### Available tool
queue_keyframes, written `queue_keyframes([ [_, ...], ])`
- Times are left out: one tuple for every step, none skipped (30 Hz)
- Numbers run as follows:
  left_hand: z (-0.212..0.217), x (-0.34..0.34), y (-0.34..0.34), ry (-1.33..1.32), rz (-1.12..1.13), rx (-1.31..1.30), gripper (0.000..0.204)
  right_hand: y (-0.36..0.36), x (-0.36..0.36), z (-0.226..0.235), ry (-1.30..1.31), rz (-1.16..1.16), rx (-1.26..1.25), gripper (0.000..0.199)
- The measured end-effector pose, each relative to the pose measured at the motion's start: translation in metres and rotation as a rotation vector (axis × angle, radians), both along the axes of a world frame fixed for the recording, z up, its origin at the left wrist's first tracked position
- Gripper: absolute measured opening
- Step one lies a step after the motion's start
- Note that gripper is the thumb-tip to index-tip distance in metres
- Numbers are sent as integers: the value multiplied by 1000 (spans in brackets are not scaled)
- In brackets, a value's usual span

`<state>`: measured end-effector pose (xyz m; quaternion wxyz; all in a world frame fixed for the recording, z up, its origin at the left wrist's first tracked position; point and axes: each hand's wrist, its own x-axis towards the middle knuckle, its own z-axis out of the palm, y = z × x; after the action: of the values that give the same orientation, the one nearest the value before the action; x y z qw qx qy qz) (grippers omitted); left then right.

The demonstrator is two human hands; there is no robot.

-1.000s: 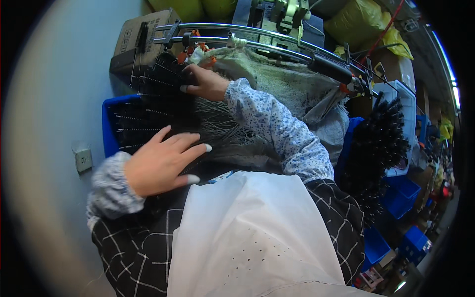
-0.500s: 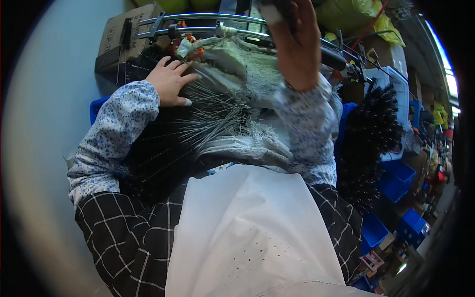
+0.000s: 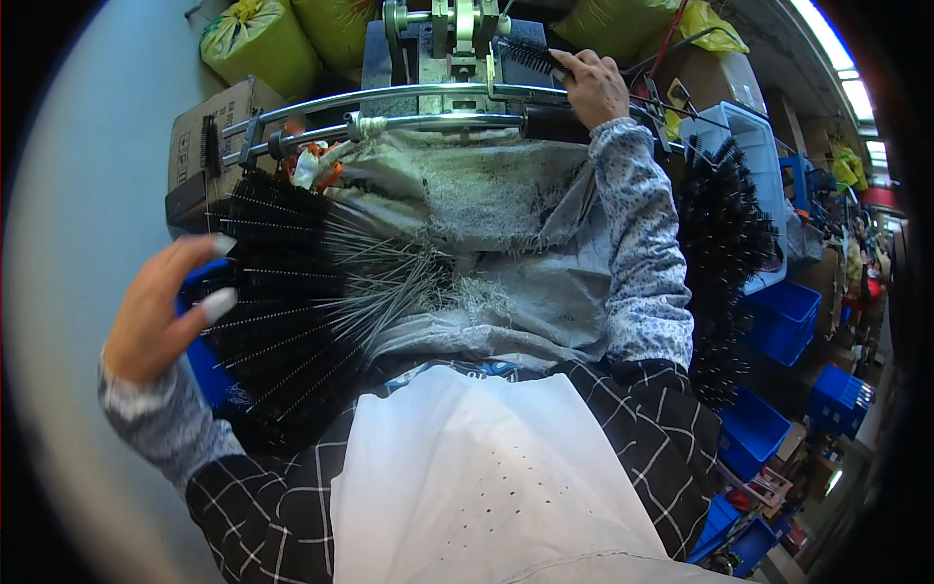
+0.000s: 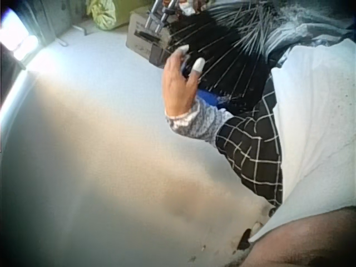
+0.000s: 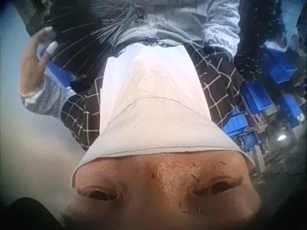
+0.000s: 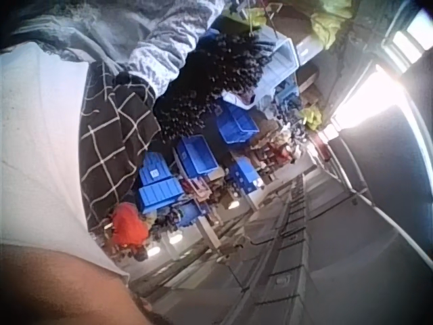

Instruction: Using a machine to spin bristles into wire cores to create industrial brushes, then organizing finished brushes into bins.

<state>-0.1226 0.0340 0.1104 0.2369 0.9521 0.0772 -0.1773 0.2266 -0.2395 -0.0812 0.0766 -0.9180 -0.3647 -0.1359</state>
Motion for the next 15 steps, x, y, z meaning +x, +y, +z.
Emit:
queue_keyframes([
  [6,-11,2,-10,47,-1,36,-3,5,-1,6,-28,-70,30],
  [6,-25,-4,-83,129,21,31,-1,9,-3,42,-28,-91,30],
  [-6,-36,-5,-158,204,31,27,-2,13,-9,42,-36,-96,30],
  [-18,-45,-2,-105,290,-15,24,-5,17,-15,47,-44,-94,30],
  [-21,-65,-6,-49,414,-40,21,4,17,-15,57,-13,-76,30],
  [-32,-76,-5,-57,440,-69,17,5,18,-17,59,-10,-79,30],
  [-41,-82,-6,-55,439,-74,17,6,18,-17,53,-8,-66,30],
  [-47,-89,-8,-127,520,-86,17,7,18,-17,50,-1,-52,30],
  [-53,-93,-10,-199,600,-99,17,7,18,-16,52,-1,-56,30],
  [-59,-92,-18,-308,710,-114,15,8,17,-14,76,14,-33,30],
  [-64,-95,-18,-305,711,-118,15,8,17,-13,100,29,-11,30],
  [-68,-99,-15,-307,742,-99,15,8,16,-13,101,28,-15,30],
  [-70,-102,-13,-309,774,-81,16,8,16,-14,89,16,-9,30],
  [-72,-105,-12,-309,776,-84,16,9,15,-13,76,7,-1,30],
  [-73,-108,-11,-283,768,-66,17,10,15,-13,75,10,-3,30],
])
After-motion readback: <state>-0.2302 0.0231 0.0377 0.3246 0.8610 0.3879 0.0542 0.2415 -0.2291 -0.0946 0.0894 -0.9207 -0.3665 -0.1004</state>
